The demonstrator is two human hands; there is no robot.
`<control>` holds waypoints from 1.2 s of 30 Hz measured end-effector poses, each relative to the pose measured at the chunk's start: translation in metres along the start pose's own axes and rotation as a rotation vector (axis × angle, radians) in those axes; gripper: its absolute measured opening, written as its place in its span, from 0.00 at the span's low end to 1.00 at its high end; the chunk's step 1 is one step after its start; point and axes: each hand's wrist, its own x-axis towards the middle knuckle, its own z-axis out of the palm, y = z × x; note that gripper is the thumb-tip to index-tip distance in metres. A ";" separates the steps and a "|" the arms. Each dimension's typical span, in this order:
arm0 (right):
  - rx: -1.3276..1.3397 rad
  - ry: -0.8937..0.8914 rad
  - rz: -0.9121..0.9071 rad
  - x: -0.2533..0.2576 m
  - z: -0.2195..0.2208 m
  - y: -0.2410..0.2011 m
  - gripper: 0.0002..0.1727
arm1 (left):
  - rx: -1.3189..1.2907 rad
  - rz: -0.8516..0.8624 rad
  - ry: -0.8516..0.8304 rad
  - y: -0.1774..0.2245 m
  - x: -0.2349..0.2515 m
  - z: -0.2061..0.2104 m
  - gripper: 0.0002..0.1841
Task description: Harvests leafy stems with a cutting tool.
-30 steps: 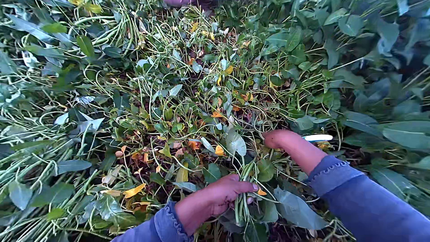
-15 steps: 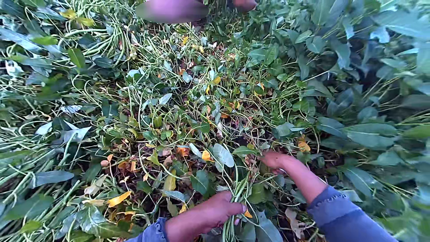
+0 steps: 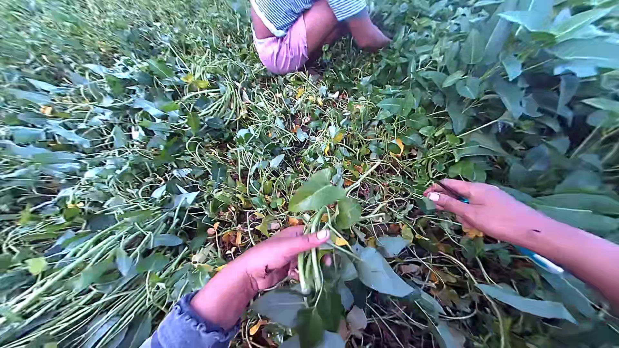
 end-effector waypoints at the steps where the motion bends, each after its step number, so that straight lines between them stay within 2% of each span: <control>1: 0.113 0.022 -0.041 -0.006 -0.005 -0.015 0.14 | -0.039 0.008 0.085 0.009 0.000 0.007 0.21; 3: 0.380 0.038 -0.097 -0.020 -0.002 -0.042 0.10 | -0.095 0.014 0.280 0.024 0.007 0.020 0.22; 6: 0.643 -0.017 -0.169 -0.034 0.018 -0.062 0.08 | -0.072 -0.007 0.417 0.032 0.028 0.036 0.15; 10: 0.748 -0.112 -0.065 -0.034 0.054 -0.069 0.08 | 0.012 -0.132 0.361 0.029 0.037 0.065 0.13; 12: 0.759 -0.080 -0.025 -0.030 0.068 -0.061 0.09 | 0.056 -0.171 0.349 0.023 0.041 0.075 0.10; 15: 0.764 -0.061 0.055 -0.029 0.079 -0.046 0.12 | 0.182 -0.210 0.367 0.015 0.041 0.089 0.12; 21: 0.691 -0.282 0.138 -0.039 0.087 -0.038 0.24 | 0.364 -0.134 0.256 -0.012 0.045 0.090 0.15; 26: 0.795 -0.197 0.200 -0.041 0.090 -0.042 0.22 | 0.355 -0.097 0.163 -0.015 0.046 0.091 0.16; 30: 0.818 -0.007 0.325 -0.026 0.089 -0.031 0.21 | 0.360 -0.105 0.130 -0.015 0.047 0.091 0.17; 33: 0.934 -0.051 0.340 -0.013 0.088 -0.013 0.23 | 0.390 -0.118 0.080 -0.014 0.045 0.089 0.17; 36: 1.003 -0.024 0.287 -0.012 0.094 -0.015 0.12 | 0.378 -0.137 0.058 -0.014 0.044 0.089 0.16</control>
